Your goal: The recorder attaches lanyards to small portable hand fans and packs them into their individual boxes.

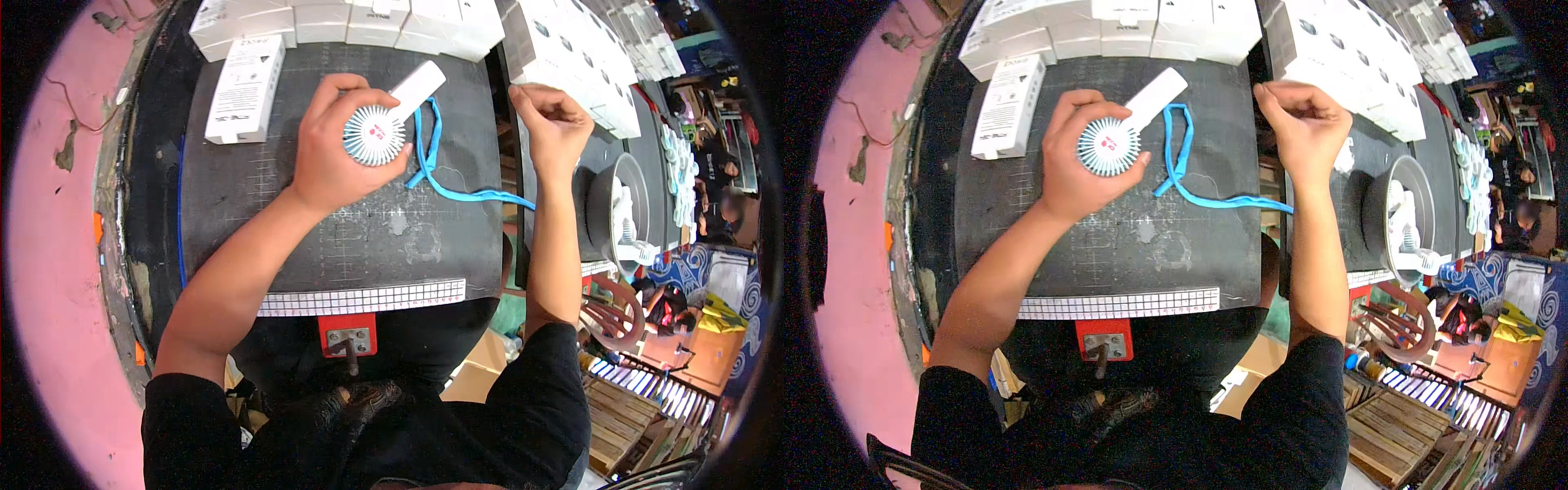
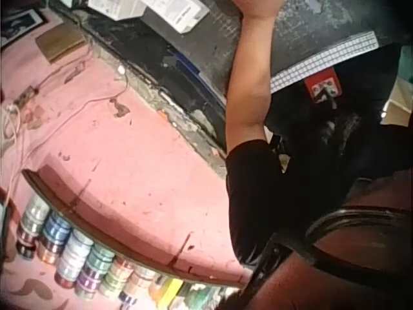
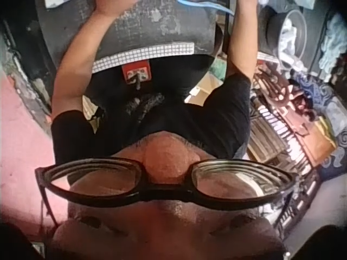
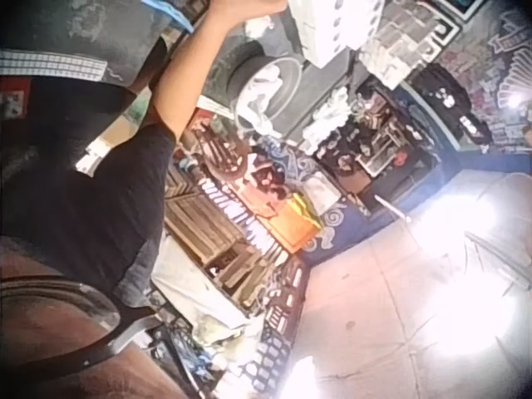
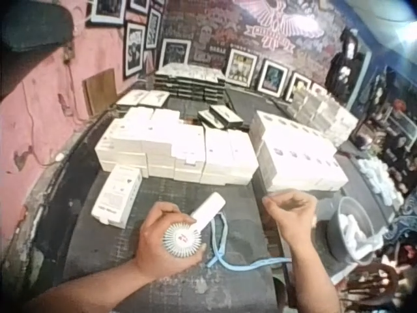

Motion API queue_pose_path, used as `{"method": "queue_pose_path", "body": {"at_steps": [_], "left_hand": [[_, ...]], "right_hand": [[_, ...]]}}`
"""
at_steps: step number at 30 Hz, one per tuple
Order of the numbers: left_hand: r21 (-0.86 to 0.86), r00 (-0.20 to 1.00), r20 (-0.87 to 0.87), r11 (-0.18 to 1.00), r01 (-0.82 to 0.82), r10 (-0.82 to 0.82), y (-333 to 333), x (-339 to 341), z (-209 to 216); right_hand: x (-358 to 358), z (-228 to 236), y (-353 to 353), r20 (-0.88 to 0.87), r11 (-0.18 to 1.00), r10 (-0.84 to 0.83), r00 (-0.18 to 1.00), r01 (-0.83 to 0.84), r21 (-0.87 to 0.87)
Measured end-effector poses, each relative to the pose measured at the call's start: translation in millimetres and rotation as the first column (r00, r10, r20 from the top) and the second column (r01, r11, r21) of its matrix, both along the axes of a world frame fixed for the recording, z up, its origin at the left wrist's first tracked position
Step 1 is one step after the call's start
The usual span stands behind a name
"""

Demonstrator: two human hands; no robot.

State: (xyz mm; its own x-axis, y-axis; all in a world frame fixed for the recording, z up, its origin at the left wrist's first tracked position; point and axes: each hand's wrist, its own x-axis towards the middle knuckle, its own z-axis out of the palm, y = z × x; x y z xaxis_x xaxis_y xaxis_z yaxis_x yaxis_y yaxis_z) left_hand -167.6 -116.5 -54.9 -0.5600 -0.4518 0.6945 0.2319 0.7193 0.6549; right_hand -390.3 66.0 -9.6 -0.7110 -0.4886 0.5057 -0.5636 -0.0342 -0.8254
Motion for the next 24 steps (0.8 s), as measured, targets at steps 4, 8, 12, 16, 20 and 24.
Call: {"method": "queue_pose_path", "body": {"at_steps": [4,8,12,16,20,24], "left_hand": [[-0.006,1.000,-0.003,1.000,0.017,-0.017,0,-2,0],[0.029,1.000,0.000,0.999,0.020,-0.020,-2,2,0],[0.031,1.000,-0.001,0.999,0.027,-0.027,-1,2,0],[0.056,1.000,0.003,0.998,0.030,-0.030,-1,3,1],[0.043,1.000,0.020,0.999,0.023,-0.024,-1,3,1],[0.033,0.999,0.023,0.999,0.023,-0.023,-2,2,0]], "right_hand": [[-16,-41,9,0.114,0.998,-0.067,0.991,0.067,0.002],[-7,-42,-2,0.145,0.997,-0.072,0.987,0.075,-0.015],[-10,-49,-1,0.108,0.983,-0.151,0.983,0.138,0.117],[-16,-56,-6,0.090,0.997,-0.032,0.995,0.038,-0.068],[-14,-52,-3,0.116,0.999,-0.008,0.993,0.012,-0.033],[-17,-52,3,0.128,1.000,0.021,0.992,-0.018,-0.022]]}}
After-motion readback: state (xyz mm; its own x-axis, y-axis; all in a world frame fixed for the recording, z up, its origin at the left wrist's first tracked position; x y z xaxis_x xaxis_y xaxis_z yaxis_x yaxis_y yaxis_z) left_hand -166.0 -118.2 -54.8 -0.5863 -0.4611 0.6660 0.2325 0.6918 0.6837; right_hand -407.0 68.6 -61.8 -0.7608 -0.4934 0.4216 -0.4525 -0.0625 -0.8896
